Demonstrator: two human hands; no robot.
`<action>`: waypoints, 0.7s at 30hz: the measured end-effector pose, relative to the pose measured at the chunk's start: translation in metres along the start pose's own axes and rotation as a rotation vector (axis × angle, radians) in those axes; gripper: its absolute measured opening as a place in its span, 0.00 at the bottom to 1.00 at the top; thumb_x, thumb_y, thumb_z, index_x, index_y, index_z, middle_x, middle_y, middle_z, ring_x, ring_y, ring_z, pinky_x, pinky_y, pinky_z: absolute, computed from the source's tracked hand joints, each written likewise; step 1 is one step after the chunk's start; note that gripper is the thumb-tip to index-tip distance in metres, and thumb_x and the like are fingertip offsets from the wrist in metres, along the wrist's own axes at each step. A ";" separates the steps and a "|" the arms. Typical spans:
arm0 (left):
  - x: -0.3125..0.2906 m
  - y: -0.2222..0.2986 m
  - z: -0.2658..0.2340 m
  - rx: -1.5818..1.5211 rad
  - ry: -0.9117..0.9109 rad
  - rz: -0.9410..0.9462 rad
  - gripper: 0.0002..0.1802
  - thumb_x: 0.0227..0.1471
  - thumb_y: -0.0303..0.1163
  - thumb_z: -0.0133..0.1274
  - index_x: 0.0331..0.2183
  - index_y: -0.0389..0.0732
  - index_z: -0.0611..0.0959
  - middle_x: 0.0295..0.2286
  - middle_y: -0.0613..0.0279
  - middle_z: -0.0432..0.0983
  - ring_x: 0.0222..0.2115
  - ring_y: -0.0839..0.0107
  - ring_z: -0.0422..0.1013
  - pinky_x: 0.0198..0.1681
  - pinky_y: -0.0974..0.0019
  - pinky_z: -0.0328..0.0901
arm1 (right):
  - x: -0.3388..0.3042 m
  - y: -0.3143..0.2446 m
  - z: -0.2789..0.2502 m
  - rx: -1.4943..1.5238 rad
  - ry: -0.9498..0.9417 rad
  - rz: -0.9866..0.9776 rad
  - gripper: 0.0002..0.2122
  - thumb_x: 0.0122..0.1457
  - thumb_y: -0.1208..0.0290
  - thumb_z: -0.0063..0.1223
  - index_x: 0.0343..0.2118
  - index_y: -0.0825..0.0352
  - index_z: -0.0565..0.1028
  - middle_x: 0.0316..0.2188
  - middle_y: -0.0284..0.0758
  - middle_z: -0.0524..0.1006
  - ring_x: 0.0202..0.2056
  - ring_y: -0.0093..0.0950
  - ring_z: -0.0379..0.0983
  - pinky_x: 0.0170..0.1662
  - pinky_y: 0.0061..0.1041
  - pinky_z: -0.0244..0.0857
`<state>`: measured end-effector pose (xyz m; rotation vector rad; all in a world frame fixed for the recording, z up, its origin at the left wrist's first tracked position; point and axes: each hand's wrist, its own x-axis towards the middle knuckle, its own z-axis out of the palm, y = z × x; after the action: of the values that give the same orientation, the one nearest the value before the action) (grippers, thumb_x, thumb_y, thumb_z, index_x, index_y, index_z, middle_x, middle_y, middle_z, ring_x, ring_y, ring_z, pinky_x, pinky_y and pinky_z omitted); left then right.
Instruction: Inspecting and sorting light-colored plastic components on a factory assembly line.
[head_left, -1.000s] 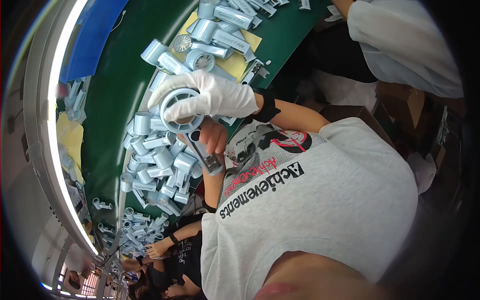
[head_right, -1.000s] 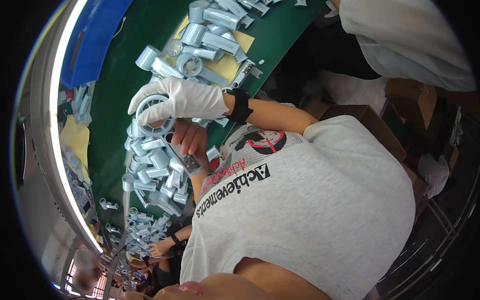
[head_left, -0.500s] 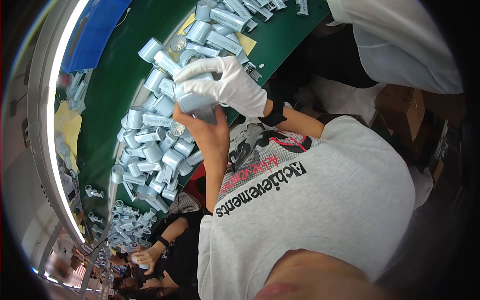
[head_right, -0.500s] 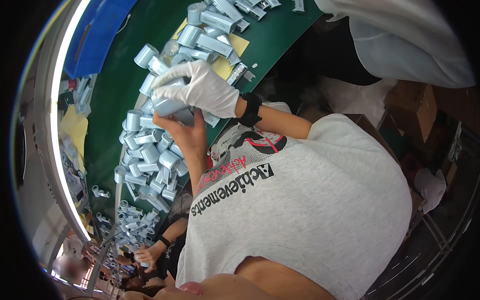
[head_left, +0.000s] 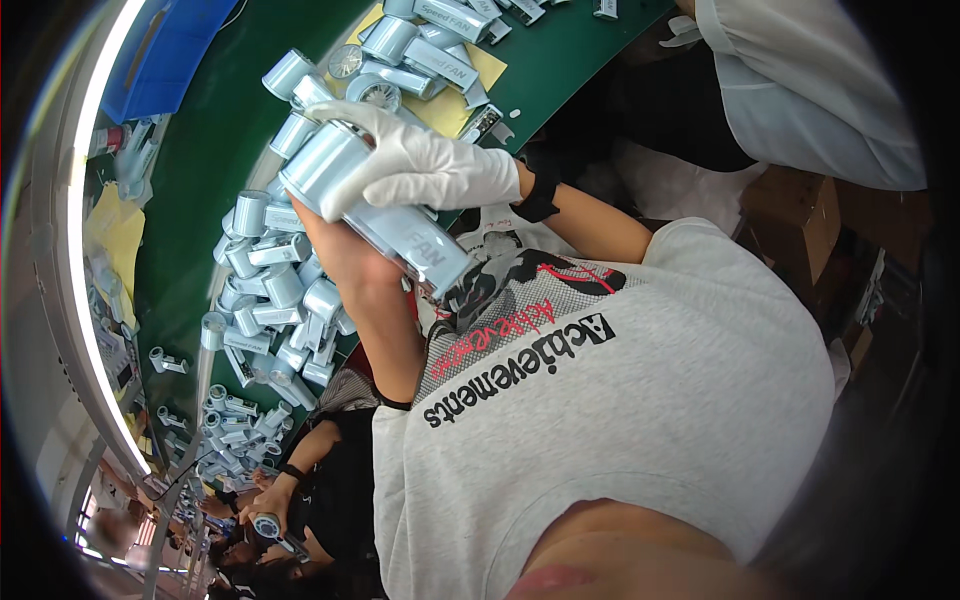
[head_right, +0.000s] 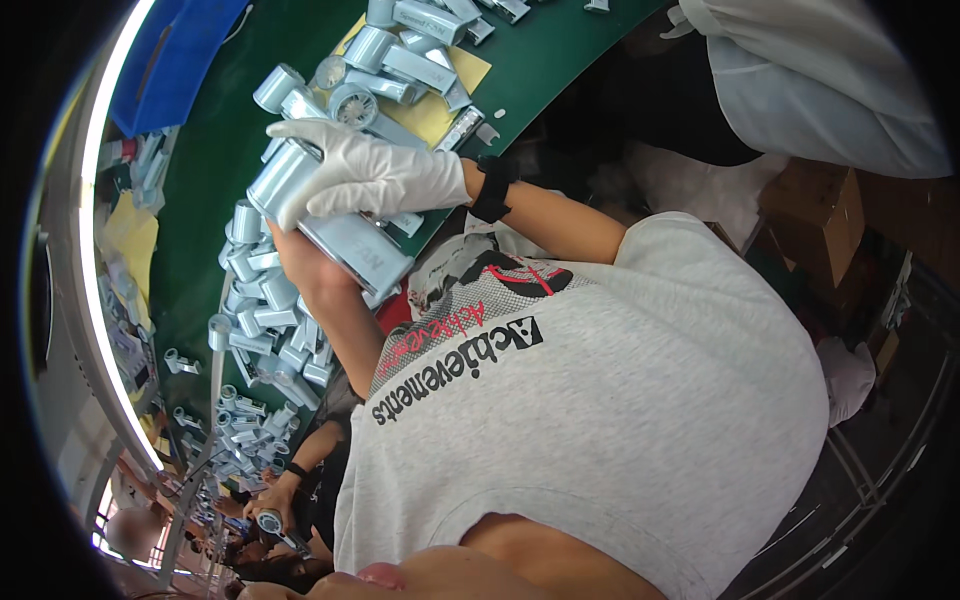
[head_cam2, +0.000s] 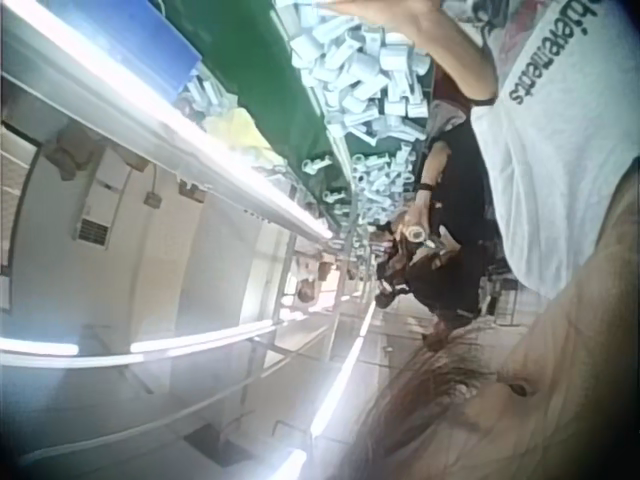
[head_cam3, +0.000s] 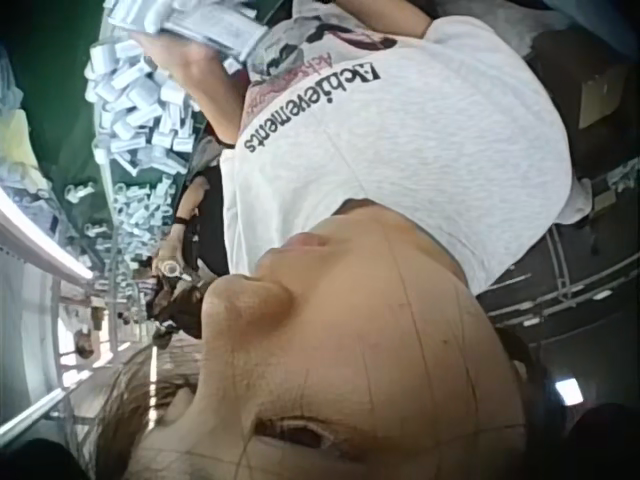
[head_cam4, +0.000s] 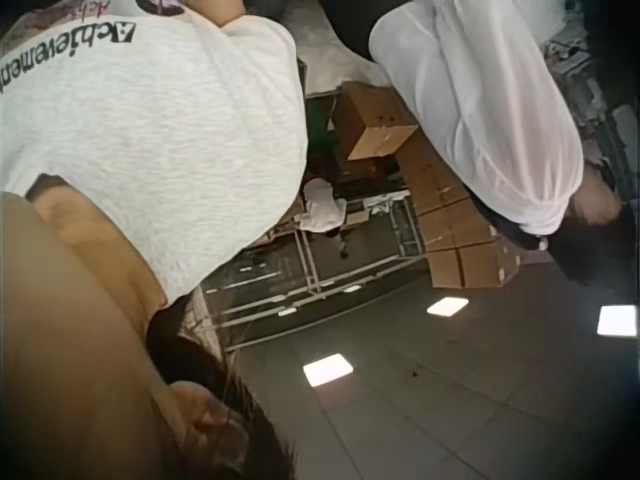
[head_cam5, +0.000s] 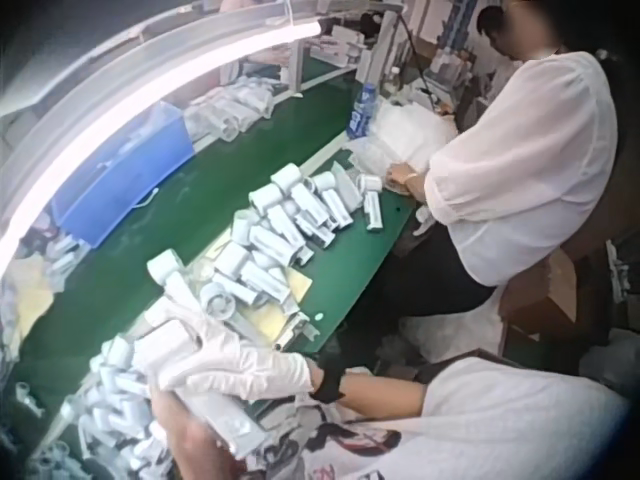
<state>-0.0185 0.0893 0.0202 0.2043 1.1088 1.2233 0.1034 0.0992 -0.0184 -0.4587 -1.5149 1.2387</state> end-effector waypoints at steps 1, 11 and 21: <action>0.003 0.001 -0.005 0.053 -0.051 0.088 0.30 0.54 0.55 0.32 0.47 0.41 0.69 0.40 0.56 0.70 0.37 0.60 0.69 0.41 0.60 0.65 | -0.006 -0.001 0.003 0.006 -0.005 0.005 0.14 0.55 0.58 0.47 0.40 0.59 0.76 0.59 0.45 0.49 0.60 0.32 0.43 0.60 0.32 0.40; 0.017 -0.011 0.005 -0.056 -0.185 0.474 0.40 0.52 0.63 0.29 0.47 0.34 0.66 0.40 0.49 0.68 0.37 0.59 0.70 0.42 0.56 0.66 | -0.036 -0.011 0.034 0.033 0.258 0.219 0.30 0.45 0.83 0.53 0.54 0.67 0.58 0.55 0.45 0.59 0.56 0.36 0.57 0.55 0.30 0.53; 0.003 -0.016 0.008 0.499 -0.255 0.871 0.31 0.44 0.31 0.57 0.47 0.32 0.60 0.37 0.50 0.68 0.37 0.65 0.69 0.44 0.67 0.64 | -0.040 -0.003 0.005 0.365 -0.013 0.637 0.26 0.33 0.78 0.59 0.41 0.70 0.67 0.31 0.35 0.73 0.32 0.27 0.71 0.36 0.24 0.64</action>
<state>-0.0023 0.0882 0.0117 1.2945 1.1089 1.5806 0.1140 0.0639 -0.0345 -0.7156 -1.1415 1.9696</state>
